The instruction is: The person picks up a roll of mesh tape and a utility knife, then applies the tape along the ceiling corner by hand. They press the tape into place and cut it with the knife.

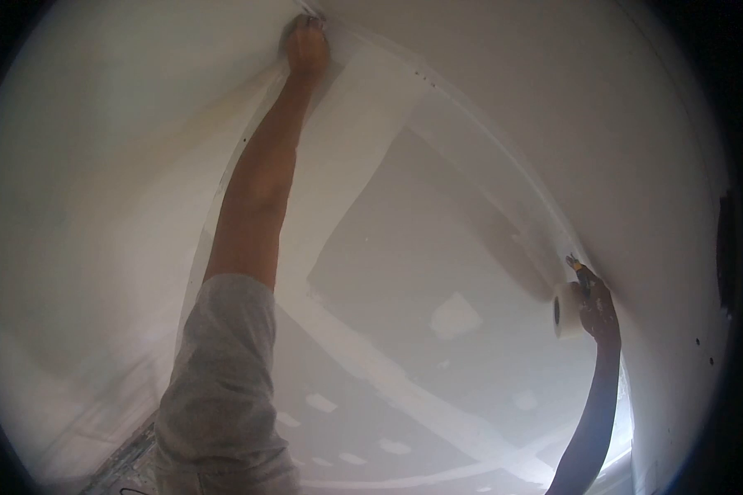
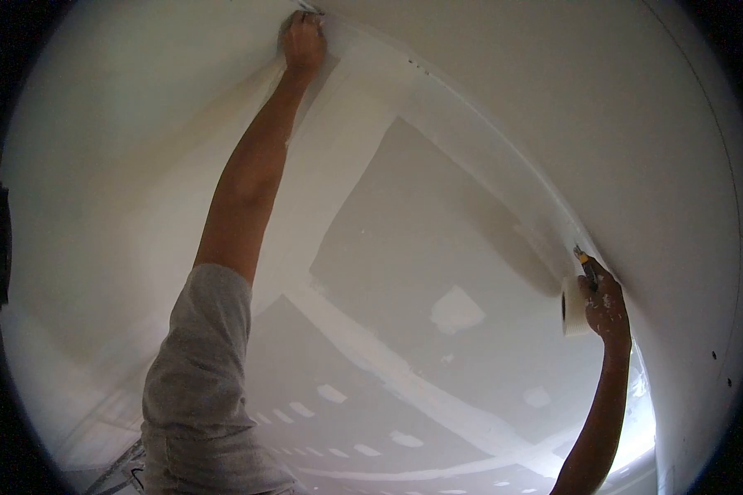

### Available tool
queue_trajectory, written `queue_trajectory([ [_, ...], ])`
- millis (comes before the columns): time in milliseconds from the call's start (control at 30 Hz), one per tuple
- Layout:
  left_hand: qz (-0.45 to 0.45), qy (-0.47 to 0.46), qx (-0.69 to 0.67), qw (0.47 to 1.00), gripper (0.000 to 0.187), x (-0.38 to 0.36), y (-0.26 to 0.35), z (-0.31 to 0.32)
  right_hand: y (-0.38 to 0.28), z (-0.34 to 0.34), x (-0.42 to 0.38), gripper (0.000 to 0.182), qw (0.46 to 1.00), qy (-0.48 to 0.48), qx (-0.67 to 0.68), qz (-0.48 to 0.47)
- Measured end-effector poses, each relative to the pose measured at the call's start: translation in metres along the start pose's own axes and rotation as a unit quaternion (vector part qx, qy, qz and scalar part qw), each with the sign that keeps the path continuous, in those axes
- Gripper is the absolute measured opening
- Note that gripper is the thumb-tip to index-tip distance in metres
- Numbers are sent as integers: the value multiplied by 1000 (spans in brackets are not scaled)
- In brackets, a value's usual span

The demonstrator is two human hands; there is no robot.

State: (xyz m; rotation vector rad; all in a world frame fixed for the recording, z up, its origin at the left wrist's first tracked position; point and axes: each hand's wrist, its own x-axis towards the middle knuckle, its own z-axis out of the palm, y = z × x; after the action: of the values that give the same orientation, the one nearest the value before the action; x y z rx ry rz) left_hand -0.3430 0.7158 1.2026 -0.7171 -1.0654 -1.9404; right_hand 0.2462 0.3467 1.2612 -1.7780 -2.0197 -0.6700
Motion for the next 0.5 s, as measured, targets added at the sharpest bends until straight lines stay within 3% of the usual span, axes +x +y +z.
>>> queue_trajectory([
  [67, -2, -50, -16, 999, 24, -10, 5, 1, 21, 8, 6, 41, 999, -16, -11, 26],
  [133, -13, -56, -10, 998, 27, -7, 8, -18, 48, 19, 23, 42, 999, 10, -35, -8],
  [267, -20, -59, -85, 994, 38, -26, 24, -25, 20, 9, 6, 44, 994, 47, -94, -8],
  [367, -12, -13, -136, 991, 47, -31, 24, -40, -7, 2, -2, 45, 999, 21, -24, -17],
  [500, 17, -56, -110, 992, 49, -48, 26, -60, -19, -1, -9, 44, 1000, -1, -9, -21],
])
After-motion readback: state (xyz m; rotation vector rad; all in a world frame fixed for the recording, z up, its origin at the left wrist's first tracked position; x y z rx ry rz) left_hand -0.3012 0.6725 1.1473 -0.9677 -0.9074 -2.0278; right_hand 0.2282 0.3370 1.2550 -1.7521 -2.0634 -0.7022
